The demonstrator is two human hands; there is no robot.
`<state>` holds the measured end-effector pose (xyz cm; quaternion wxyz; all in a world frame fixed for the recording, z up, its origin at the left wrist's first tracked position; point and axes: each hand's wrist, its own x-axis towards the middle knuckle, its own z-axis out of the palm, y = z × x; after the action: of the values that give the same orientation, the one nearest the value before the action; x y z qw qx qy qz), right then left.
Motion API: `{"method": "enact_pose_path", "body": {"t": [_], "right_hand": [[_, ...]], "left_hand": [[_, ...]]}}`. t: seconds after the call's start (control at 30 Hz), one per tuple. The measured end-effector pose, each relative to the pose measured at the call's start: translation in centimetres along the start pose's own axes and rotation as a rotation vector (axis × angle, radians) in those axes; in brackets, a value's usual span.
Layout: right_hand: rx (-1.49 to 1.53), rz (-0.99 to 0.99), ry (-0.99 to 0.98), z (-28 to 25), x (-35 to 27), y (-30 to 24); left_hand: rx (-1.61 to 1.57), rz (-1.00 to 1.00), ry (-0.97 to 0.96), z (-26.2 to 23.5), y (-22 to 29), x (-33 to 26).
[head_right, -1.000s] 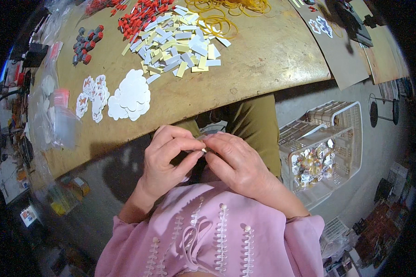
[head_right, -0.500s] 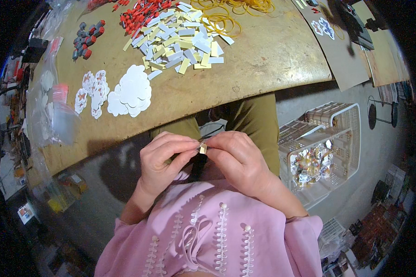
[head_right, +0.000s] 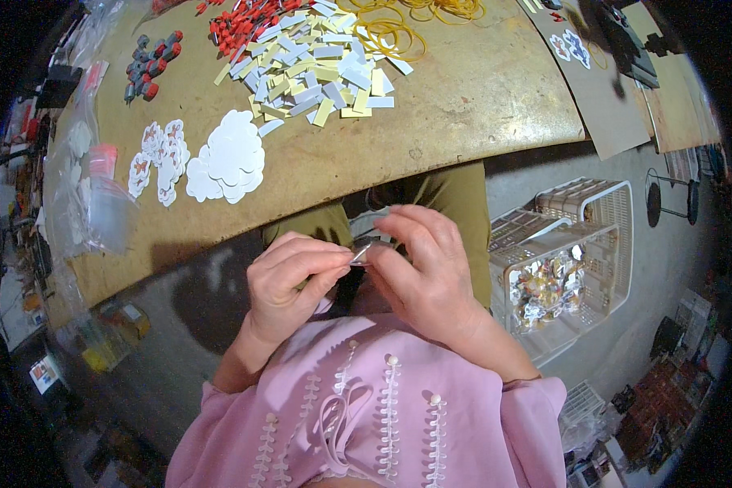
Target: The person assembles small craft kits by picking white die-cut shapes, yellow rubber bands, and small rectangular paper pieces from a table, then placing them into clear plastic bags. The person repeats this process multiple times and deposits the filled bags into a white basket.
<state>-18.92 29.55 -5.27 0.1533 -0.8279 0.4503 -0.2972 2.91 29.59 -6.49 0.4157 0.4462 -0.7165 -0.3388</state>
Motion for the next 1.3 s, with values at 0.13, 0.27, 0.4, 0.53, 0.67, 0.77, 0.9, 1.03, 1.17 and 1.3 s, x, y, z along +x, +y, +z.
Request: {"method": "enact_pose_path", "body": {"t": [0.13,0.27,0.4,0.53,0.67,0.77,0.9,1.03,1.17,1.3], "right_hand": [[0.031,0.033,0.000,0.3,-0.5,0.2],[0.256,0.134,0.048,0.1,-0.2,-0.1],[0.704,0.475,-0.022,-0.1,-0.8,0.5],[1.103,0.693,-0.053,0.4,-1.4,1.0],[1.041,0.728,-0.041,0.7,-1.5,0.5],[0.784,0.632,0.000,0.8,-0.9,-0.4],[0.466,0.365,0.003,1.4,-0.6,-0.5],[0.395,0.318,-0.081,1.0,-0.8,-0.2],[0.612,0.515,-0.068,0.8,-1.7,-0.3],[0.511,0.294,-0.019,-0.8,-2.0,1.3]], "left_hand": [[-0.007,0.001,-0.006,0.0,0.0,0.1],[-0.038,-0.016,0.027,0.0,0.0,0.2],[-0.087,-0.090,0.014,-0.2,0.3,0.1],[-0.208,-0.226,-0.003,-0.2,0.5,-0.4],[-0.210,-0.314,-0.018,-0.2,0.3,-0.6],[-0.158,-0.287,-0.030,0.4,0.0,-0.2],[-0.027,-0.155,-0.030,1.7,-0.3,-0.1],[0.077,-0.030,-0.086,1.4,-0.4,0.2],[0.092,0.024,-0.125,0.4,-0.5,-0.1],[0.000,-0.172,-0.140,-1.2,-2.5,-1.6]]}}
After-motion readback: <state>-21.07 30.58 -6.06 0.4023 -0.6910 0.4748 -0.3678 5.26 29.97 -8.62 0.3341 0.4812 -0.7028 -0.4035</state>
